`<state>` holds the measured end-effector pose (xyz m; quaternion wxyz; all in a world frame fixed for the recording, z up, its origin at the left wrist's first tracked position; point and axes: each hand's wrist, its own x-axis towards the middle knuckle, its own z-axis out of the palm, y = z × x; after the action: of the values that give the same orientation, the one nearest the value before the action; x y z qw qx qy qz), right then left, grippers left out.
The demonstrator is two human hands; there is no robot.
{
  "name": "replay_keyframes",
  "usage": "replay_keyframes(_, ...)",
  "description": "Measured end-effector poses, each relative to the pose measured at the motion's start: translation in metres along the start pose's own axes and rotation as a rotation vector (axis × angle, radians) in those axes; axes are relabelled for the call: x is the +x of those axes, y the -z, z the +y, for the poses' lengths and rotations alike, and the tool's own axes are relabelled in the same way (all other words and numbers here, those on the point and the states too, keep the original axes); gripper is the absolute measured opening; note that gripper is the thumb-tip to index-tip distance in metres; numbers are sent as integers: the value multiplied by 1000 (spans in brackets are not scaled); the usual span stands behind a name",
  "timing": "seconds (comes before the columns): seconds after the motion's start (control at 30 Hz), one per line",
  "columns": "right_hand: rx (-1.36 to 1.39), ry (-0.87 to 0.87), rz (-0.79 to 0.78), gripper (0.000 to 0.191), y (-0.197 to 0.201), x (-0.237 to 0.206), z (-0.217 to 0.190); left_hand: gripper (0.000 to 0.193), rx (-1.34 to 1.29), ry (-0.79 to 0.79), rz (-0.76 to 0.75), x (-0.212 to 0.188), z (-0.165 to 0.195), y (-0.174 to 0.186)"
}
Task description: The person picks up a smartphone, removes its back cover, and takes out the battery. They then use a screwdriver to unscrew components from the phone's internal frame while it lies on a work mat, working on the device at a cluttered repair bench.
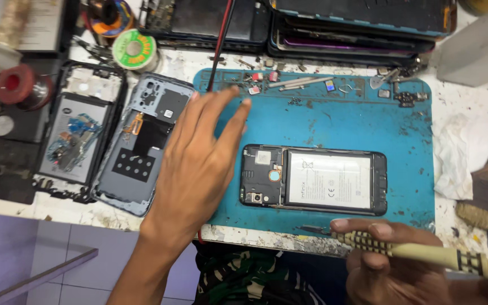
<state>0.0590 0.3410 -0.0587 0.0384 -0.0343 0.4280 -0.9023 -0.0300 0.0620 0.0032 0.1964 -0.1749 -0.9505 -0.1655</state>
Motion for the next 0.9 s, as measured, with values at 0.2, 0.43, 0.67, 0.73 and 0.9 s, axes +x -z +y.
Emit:
replay_keyframes(0.2,-721,510,170,57,-44,10,30,45,-246,-8,-107,-22,0,11)
replay_keyframes(0.43,-1006,524,69,73,-74,33,28,60,-142,16,-209,-20,-6,9)
replay_keyframes(0.67,-1036,473,34,69,-89,43,33,62,-119,-15,-168,-17,-5,7)
replay_keyframes(0.73,-1049,447,34,72,-94,45,32,65,-117,-24,-175,-20,-5,8)
replay_keyframes(0.9,-1003,423,-145,56,-110,59,18,60,-264,-79,-87,-30,-6,12)
